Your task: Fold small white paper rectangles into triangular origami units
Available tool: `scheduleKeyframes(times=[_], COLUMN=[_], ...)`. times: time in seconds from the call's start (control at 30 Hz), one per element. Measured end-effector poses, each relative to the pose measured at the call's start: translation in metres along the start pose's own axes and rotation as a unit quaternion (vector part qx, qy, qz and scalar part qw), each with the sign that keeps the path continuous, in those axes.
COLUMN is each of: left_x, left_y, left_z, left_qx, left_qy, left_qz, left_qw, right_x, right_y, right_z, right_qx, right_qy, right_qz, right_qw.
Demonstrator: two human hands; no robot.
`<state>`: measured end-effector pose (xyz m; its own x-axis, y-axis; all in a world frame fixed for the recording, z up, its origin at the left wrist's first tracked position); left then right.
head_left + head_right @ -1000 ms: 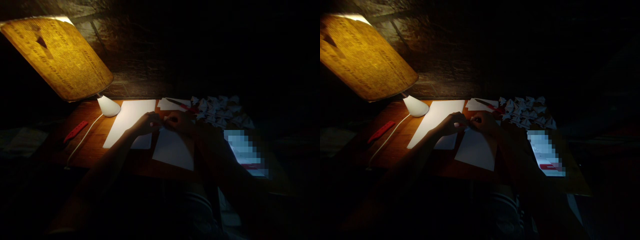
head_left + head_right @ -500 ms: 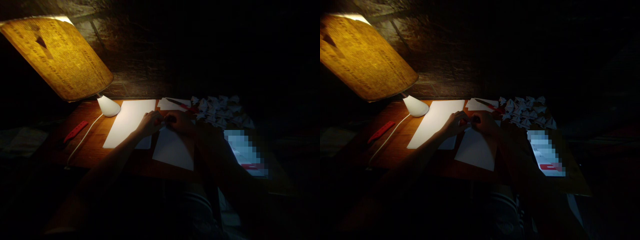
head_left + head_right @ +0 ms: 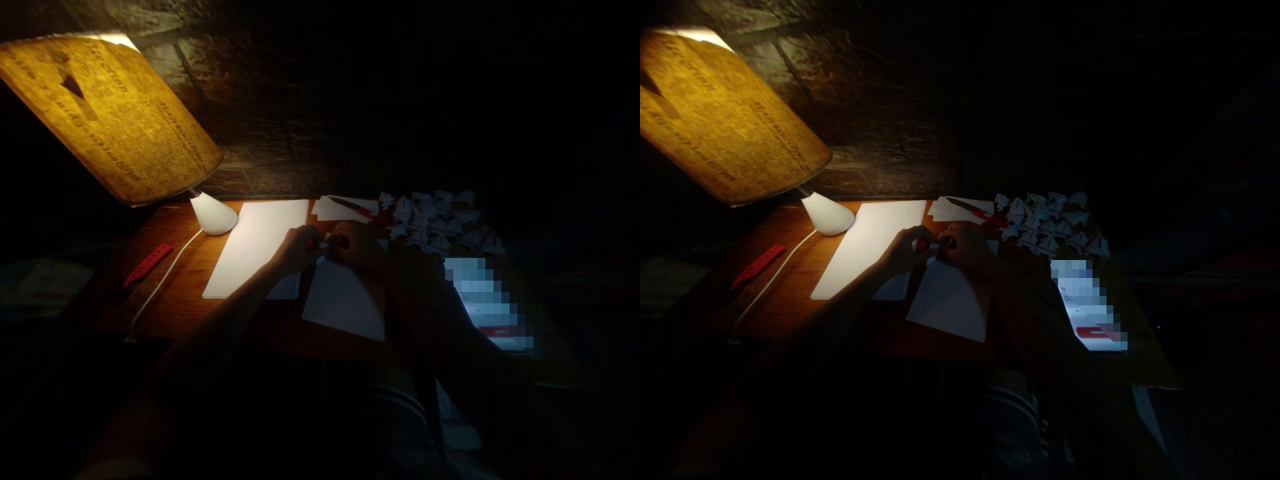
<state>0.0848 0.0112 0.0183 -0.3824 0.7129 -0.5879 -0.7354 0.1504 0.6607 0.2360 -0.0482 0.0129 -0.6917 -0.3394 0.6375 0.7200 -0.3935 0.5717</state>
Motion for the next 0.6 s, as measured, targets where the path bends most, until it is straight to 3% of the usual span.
scheduleKeyframes(times=[0.17,0.3,0.6], left_x=[0.001,0.000,-0.002], left_y=[0.011,0.015,0.023], left_z=[0.002,0.004,0.005], left_qx=[-0.091,-0.107,-0.137], left_qy=[0.024,0.037,0.030], left_qz=[-0.107,-0.124,-0.124], left_qw=[0.990,0.986,0.982], right_x=[0.009,0.019,0.022], right_y=[0.009,0.015,0.011], right_z=[0.002,0.001,0.000], right_qx=[-0.058,-0.100,-0.073], right_qy=[-0.009,-0.007,-0.010], right_qz=[0.024,0.033,0.014], right_qw=[0.998,0.994,0.997])
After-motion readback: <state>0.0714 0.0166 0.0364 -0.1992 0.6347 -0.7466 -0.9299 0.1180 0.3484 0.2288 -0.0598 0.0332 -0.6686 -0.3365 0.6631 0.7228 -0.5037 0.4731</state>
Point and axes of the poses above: each hand's wrist, its own z-axis towards the middle knuckle, its own y-axis out of the back of the hand, x = y × z, the point moved 6 cm from there along z, towards the middle knuckle, and after that the axes turned 13 degrees about -x, right-handed, at the moved point
